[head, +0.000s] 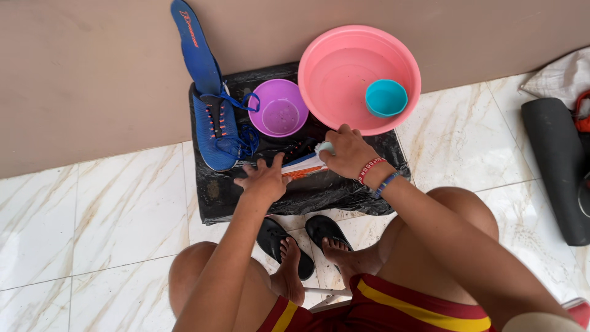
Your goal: The person scrubs the sole of an orange and white sneaker using a brush and soapy water. They repeatedly dip the brush into a purple bowl and scrub the shoe's sole, then rinse the brush in a pink basin.
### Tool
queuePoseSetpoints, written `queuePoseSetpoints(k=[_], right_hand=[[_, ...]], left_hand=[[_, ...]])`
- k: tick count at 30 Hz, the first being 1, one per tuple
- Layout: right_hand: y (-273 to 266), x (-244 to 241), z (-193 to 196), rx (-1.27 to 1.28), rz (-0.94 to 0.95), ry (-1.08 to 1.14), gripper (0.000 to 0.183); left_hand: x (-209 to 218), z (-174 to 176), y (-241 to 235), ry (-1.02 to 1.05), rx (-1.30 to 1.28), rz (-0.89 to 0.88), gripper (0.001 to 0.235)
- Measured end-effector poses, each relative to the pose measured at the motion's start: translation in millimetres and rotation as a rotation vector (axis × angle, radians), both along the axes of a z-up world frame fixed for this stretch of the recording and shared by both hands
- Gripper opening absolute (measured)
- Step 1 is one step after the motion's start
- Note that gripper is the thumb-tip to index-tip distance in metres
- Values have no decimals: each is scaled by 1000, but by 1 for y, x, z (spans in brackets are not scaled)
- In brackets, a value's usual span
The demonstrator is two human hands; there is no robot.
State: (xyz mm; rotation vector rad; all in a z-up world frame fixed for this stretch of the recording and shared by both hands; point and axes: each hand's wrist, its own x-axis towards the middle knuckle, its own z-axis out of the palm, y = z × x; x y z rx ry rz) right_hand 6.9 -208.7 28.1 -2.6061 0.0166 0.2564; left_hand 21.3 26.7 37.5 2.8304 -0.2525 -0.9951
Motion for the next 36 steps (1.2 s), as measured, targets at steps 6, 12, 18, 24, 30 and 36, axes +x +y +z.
queuePoseSetpoints(k=[6,12,18,24,30,36], right_hand=[[-5,-28,42,253,-132,-194,37],[-13,-33,40,410,-293,-75,36],[7,6,31,538,-358,-77,44],[39,65,36,556,-315,-99,50],[84,151,-10,52,240,-263,40],[100,172,-47,-422,487,-126,39]], left_hand=[[-25,34,14,7,-129,240,74],[-48,33,24,5,-296,314,69],[-46,16,22,-119,-220,297,66],[-32,-11,13,-155,-131,282,70],[-34,-16,6,-139,-144,288,69],[-27,-2,7,16,-198,341,64]])
